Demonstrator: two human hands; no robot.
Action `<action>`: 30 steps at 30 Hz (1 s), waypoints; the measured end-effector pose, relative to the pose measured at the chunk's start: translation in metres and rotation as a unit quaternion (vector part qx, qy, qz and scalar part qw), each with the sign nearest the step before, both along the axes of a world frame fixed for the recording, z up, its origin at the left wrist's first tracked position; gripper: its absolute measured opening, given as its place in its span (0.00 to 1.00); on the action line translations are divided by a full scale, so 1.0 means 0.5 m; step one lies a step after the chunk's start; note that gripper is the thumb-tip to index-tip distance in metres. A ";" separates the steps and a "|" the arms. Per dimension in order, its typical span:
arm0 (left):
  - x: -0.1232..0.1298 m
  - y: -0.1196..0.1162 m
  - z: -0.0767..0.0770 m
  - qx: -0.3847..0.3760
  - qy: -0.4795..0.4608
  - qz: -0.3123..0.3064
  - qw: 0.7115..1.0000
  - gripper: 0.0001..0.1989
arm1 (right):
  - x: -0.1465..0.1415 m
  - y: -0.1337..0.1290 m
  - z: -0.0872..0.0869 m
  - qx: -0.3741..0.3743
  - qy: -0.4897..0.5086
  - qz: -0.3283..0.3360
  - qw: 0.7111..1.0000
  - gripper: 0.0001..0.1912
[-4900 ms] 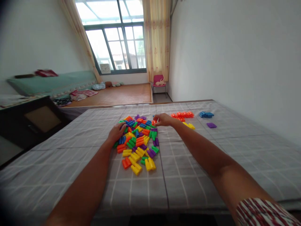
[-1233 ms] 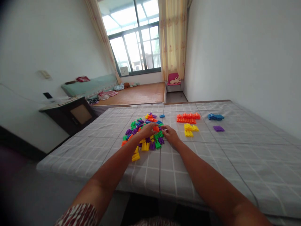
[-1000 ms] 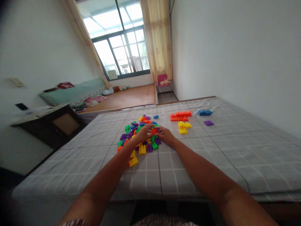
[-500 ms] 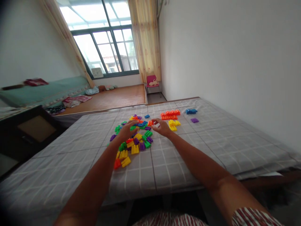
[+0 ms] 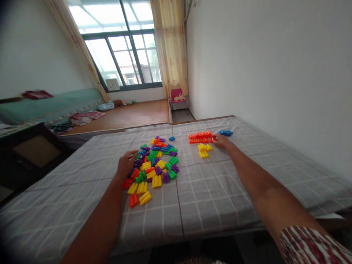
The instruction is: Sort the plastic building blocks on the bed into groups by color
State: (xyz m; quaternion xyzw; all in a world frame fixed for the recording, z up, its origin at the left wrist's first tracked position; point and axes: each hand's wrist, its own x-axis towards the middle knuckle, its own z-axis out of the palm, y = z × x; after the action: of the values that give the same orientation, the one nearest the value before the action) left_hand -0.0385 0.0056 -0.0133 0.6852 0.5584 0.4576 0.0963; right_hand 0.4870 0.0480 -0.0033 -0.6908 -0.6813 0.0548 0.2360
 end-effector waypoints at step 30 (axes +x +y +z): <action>0.015 -0.011 -0.006 -0.033 0.123 -0.008 0.992 0.13 | -0.518 -0.141 0.032 0.062 0.040 0.447 0.892 0.10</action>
State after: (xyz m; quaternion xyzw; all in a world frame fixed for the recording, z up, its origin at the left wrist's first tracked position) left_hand -0.0308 -0.0001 -0.0161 0.7371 0.5753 0.3506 0.0530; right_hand 0.2283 -0.0224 0.0129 -0.2948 -0.9098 0.1397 0.2565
